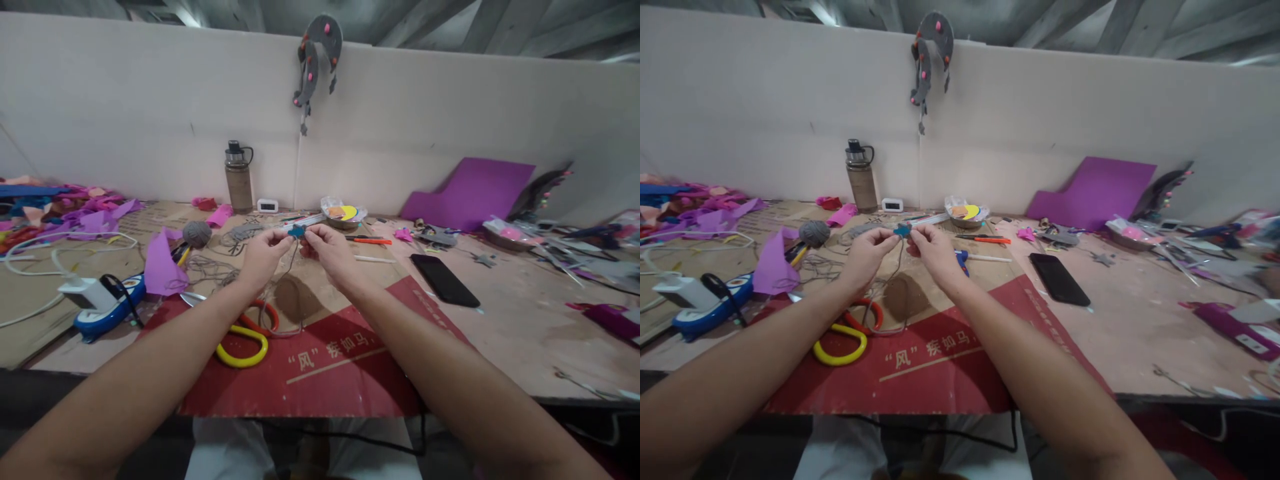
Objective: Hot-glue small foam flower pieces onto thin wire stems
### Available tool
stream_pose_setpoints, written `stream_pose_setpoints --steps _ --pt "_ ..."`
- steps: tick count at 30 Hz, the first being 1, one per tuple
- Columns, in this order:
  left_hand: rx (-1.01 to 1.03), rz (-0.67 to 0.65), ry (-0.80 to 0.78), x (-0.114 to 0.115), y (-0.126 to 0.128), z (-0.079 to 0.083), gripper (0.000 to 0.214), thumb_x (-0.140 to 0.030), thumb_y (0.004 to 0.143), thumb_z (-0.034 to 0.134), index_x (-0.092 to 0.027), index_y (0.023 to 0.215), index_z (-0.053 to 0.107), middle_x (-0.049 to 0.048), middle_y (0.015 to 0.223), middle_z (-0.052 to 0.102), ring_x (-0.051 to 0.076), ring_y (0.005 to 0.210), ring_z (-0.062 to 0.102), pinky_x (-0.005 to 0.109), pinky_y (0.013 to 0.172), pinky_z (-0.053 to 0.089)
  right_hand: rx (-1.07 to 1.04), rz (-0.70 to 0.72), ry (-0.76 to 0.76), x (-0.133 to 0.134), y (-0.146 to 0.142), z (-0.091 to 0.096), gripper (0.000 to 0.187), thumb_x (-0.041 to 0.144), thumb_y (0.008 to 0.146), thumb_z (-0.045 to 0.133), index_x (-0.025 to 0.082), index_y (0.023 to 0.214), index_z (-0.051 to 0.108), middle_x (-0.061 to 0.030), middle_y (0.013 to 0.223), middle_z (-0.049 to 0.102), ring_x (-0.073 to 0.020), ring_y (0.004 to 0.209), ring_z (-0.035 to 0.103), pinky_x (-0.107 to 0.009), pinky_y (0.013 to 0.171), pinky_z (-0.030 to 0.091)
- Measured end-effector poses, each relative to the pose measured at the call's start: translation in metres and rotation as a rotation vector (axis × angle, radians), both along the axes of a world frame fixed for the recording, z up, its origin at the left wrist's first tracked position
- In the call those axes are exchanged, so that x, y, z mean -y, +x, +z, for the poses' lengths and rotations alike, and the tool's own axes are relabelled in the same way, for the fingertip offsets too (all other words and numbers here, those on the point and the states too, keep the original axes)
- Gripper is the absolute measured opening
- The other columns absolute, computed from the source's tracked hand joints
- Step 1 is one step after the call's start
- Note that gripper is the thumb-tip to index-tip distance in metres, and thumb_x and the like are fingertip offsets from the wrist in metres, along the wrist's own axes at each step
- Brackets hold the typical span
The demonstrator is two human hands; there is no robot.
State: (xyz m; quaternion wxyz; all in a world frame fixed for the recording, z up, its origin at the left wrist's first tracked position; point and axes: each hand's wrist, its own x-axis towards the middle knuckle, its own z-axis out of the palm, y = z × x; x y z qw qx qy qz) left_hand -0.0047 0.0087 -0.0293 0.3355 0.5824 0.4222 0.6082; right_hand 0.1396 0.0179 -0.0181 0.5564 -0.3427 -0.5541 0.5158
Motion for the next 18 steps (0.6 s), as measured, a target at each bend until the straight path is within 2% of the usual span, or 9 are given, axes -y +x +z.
stream_pose_setpoints --steps 4,7,12,15,18 --pt "-0.006 -0.169 -0.08 -0.001 0.002 0.001 0.018 -0.034 0.072 0.069 -0.017 0.076 0.07 -0.0007 0.07 0.063 0.01 0.063 0.05 0.024 0.066 0.039 0.089 -0.038 0.062 -0.002 0.011 -0.002 0.023 0.04 0.073 0.062 0.019 0.071 0.052 0.0045 0.066 0.053 -0.0071 0.055 0.049 -0.023 0.058 0.043" --pt "-0.036 -0.245 -0.146 -0.002 0.003 0.003 0.022 -0.037 0.071 0.071 -0.016 0.079 0.073 0.0023 0.075 0.067 0.011 0.066 0.053 0.025 0.067 0.04 0.228 -0.088 0.118 -0.001 0.023 -0.002 0.021 0.038 0.079 0.056 0.019 0.071 0.051 0.0038 0.065 0.053 -0.0085 0.055 0.049 -0.023 0.056 0.041" --pt "-0.121 -0.201 -0.158 0.0 0.0 0.008 0.024 -0.036 0.07 0.071 -0.019 0.086 0.075 0.0053 0.084 0.072 0.014 0.071 0.057 0.026 0.069 0.042 0.561 -0.19 0.263 0.001 0.035 0.001 0.016 0.033 0.085 0.048 0.02 0.077 0.053 0.0022 0.065 0.054 -0.0123 0.06 0.05 -0.025 0.057 0.038" --pt "-0.304 -0.18 -0.101 0.004 -0.001 0.013 0.018 -0.035 0.07 0.071 -0.019 0.077 0.074 0.0024 0.075 0.069 0.014 0.067 0.055 0.026 0.067 0.04 0.712 -0.206 0.405 0.006 0.035 0.004 0.015 0.028 0.086 0.047 0.019 0.076 0.054 0.0007 0.068 0.055 -0.0134 0.064 0.049 -0.027 0.062 0.036" --pt "-0.395 -0.15 -0.084 0.009 0.0 0.018 0.015 -0.033 0.069 0.07 -0.019 0.067 0.069 -0.0009 0.063 0.062 0.012 0.06 0.049 0.025 0.061 0.036 0.807 -0.226 0.48 0.012 0.032 0.009 0.015 0.024 0.087 0.045 0.019 0.076 0.054 -0.001 0.072 0.057 -0.0145 0.069 0.049 -0.029 0.065 0.035"
